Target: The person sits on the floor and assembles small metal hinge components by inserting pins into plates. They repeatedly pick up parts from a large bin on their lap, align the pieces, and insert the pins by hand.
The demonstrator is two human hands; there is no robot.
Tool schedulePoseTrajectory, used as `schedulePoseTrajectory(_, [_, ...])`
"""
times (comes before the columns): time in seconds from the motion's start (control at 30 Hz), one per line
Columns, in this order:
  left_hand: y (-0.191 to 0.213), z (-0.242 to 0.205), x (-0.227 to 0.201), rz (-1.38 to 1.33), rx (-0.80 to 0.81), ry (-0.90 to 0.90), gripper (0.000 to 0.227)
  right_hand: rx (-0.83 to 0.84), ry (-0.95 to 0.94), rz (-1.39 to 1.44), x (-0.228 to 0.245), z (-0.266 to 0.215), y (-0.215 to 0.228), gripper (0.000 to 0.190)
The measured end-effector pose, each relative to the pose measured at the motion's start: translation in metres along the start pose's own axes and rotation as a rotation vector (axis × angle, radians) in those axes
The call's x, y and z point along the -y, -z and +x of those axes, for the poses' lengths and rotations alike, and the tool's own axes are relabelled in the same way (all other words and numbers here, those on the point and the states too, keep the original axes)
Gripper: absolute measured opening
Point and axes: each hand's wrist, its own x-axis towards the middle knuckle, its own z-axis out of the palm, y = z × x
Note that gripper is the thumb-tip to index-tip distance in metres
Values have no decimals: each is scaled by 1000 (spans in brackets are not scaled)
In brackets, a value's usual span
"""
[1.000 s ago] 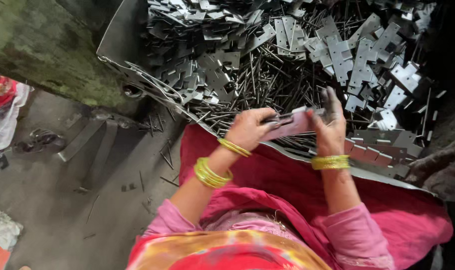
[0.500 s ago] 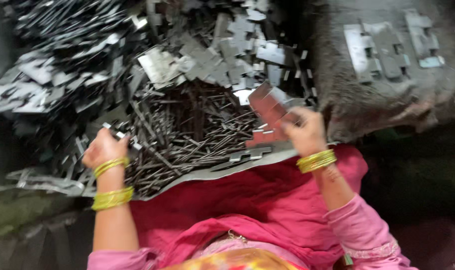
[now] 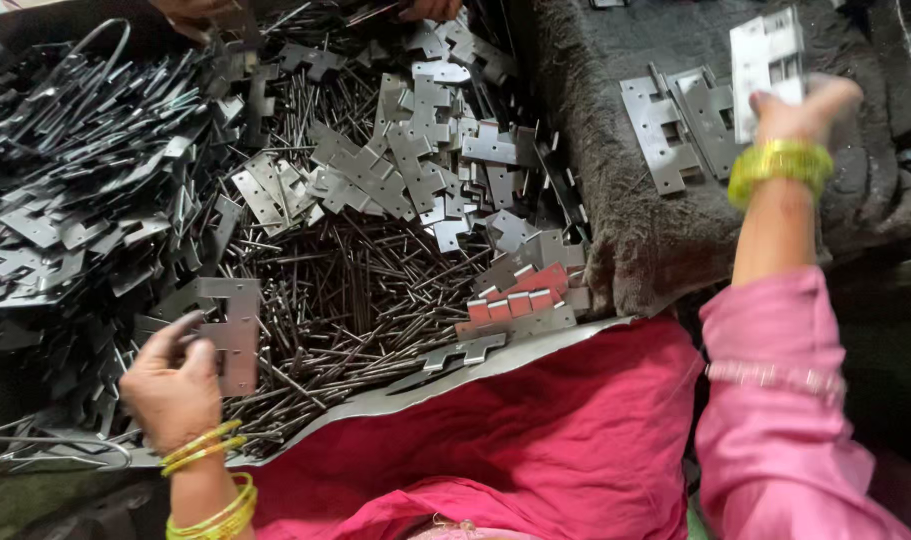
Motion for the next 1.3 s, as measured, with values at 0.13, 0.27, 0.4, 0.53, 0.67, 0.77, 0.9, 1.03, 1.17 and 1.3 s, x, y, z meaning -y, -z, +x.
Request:
schedulePoseTrajectory(0.13, [-23,-13,-21,-248,141,81,30,40,201,-274,24,57,-47,67])
schedulePoseTrajectory(0.27, [-50,-23,-46,-311,269,74,31,-305,725,-459,26,42,-60,50])
schedulePoseTrajectory(0.4, [-86,-49,-70,-638,399,178,42,754,342,489,22,-147,-60,20])
schedulePoseTrajectory(0.53, [-115,-81,-106,-698,515,156,42,1394,-396,638,24,-341,-52,33])
schedulePoseTrajectory(0.67, [-90,-88,-91,-485,318,-43,38,1285,-91,747,51,-359,-91,26])
schedulePoseTrajectory(0.77, [-58,-69,-51,-407,134,23,31,1069,732,-82,63,-335,-131,21])
schedulePoseTrajectory(0.9, [-44,-57,-12,-453,96,34,23,806,1329,-906,38,-337,-161,18])
schedulePoseTrajectory(1.03, [-69,-68,-9,-362,140,35,19,774,1482,-1002,9,-362,-177,21])
schedulePoseTrajectory(1.17, [-109,-65,-34,-254,190,50,22,708,1510,-914,20,-364,-179,19])
schedulePoseTrajectory(1.3, [-157,-60,-66,-74,206,-114,21,635,1316,-558,49,-315,-139,13])
